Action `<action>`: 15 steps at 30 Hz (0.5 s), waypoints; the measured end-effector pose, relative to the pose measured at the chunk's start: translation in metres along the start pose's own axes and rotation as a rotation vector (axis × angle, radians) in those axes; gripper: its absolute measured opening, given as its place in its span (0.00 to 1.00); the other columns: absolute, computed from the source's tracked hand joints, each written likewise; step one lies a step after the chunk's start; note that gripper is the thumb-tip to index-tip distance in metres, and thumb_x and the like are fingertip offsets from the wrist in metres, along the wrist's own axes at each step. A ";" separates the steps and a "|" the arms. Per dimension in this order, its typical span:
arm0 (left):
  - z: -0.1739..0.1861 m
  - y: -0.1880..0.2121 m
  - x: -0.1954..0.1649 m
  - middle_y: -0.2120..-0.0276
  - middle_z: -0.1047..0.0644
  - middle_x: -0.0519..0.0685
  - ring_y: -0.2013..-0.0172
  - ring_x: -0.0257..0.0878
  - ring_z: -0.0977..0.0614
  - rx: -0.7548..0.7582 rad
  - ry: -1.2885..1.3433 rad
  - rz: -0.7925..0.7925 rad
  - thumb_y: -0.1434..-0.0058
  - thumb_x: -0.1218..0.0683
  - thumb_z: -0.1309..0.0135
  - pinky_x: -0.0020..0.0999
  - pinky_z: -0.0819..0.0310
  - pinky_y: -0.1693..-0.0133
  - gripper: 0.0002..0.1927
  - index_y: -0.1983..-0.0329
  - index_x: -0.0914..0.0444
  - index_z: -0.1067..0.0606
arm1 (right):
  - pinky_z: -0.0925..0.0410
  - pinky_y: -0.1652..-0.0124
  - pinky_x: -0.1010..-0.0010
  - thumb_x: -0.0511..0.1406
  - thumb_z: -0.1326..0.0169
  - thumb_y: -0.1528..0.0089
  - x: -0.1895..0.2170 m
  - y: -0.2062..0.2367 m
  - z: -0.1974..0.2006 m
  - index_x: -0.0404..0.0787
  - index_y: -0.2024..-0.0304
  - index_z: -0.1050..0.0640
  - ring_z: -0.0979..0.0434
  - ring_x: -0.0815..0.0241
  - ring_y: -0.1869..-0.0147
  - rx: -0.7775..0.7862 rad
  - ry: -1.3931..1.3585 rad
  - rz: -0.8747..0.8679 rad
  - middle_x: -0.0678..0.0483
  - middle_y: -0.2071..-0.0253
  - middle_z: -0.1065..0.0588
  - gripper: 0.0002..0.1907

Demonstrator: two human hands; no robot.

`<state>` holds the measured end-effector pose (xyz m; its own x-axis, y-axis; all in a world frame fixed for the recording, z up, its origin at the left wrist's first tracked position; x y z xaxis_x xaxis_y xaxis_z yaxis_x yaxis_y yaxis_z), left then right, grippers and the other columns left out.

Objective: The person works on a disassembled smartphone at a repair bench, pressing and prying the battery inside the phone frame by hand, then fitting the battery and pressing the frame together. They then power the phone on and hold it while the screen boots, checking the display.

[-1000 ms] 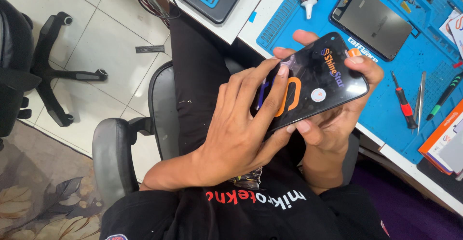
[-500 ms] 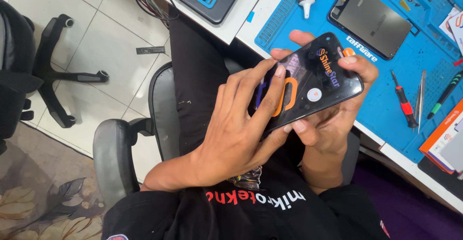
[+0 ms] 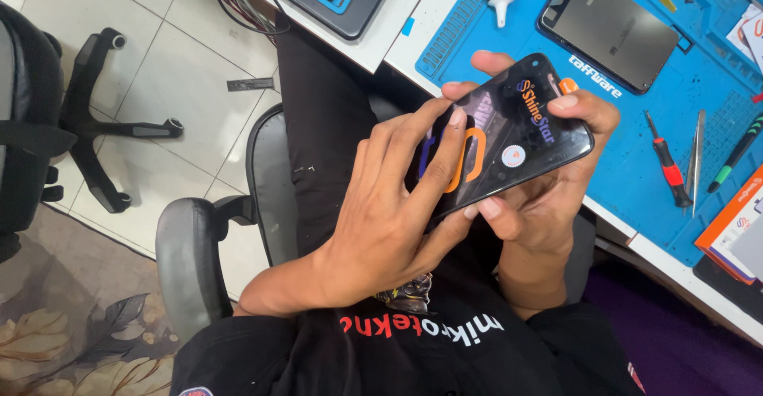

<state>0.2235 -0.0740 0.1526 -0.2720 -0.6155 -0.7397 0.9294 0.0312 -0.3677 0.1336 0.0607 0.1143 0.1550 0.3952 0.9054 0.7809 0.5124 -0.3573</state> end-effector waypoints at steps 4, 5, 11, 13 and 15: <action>-0.001 0.000 0.000 0.33 0.38 0.63 0.39 0.55 0.29 -0.001 -0.003 0.005 0.36 0.54 0.37 0.46 0.35 0.40 0.37 0.28 0.71 0.38 | 0.27 0.39 0.51 0.33 0.34 0.42 0.000 -0.001 0.001 0.55 0.37 0.39 0.28 0.45 0.34 -0.002 -0.010 0.010 0.37 0.37 0.35 0.37; -0.001 0.000 0.000 0.34 0.38 0.63 0.39 0.55 0.29 -0.003 -0.003 0.005 0.36 0.54 0.37 0.46 0.35 0.40 0.37 0.28 0.71 0.38 | 0.27 0.39 0.51 0.33 0.35 0.43 0.000 -0.002 0.001 0.55 0.37 0.39 0.28 0.45 0.34 0.001 -0.013 0.011 0.37 0.37 0.35 0.36; -0.001 0.000 0.001 0.34 0.37 0.63 0.40 0.55 0.29 -0.006 -0.009 0.004 0.37 0.54 0.37 0.46 0.35 0.41 0.38 0.28 0.72 0.38 | 0.27 0.40 0.51 0.33 0.35 0.44 0.001 -0.005 -0.001 0.55 0.40 0.39 0.28 0.46 0.34 0.028 -0.008 0.027 0.36 0.36 0.34 0.35; -0.001 0.000 0.001 0.34 0.37 0.63 0.40 0.55 0.29 -0.005 -0.012 0.002 0.37 0.54 0.37 0.46 0.35 0.41 0.38 0.28 0.72 0.38 | 0.27 0.40 0.51 0.33 0.35 0.44 0.001 -0.005 -0.001 0.55 0.40 0.39 0.28 0.46 0.34 0.035 -0.007 0.033 0.35 0.35 0.34 0.35; -0.003 0.001 0.000 0.34 0.37 0.63 0.40 0.56 0.29 -0.005 -0.015 0.003 0.37 0.54 0.37 0.47 0.35 0.41 0.38 0.28 0.72 0.38 | 0.27 0.40 0.51 0.33 0.35 0.44 0.000 -0.004 0.000 0.54 0.41 0.39 0.28 0.46 0.34 0.036 -0.006 0.039 0.34 0.35 0.34 0.35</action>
<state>0.2235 -0.0717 0.1507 -0.2653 -0.6274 -0.7321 0.9289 0.0373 -0.3685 0.1304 0.0591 0.1160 0.1814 0.4194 0.8895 0.7521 0.5236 -0.4003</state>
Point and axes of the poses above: each hand's wrist, its own y-axis away from the middle knuckle, its own z-axis out of the back of the hand, x = y × z, the point moved 5 cm from there along -y, towards the middle knuckle
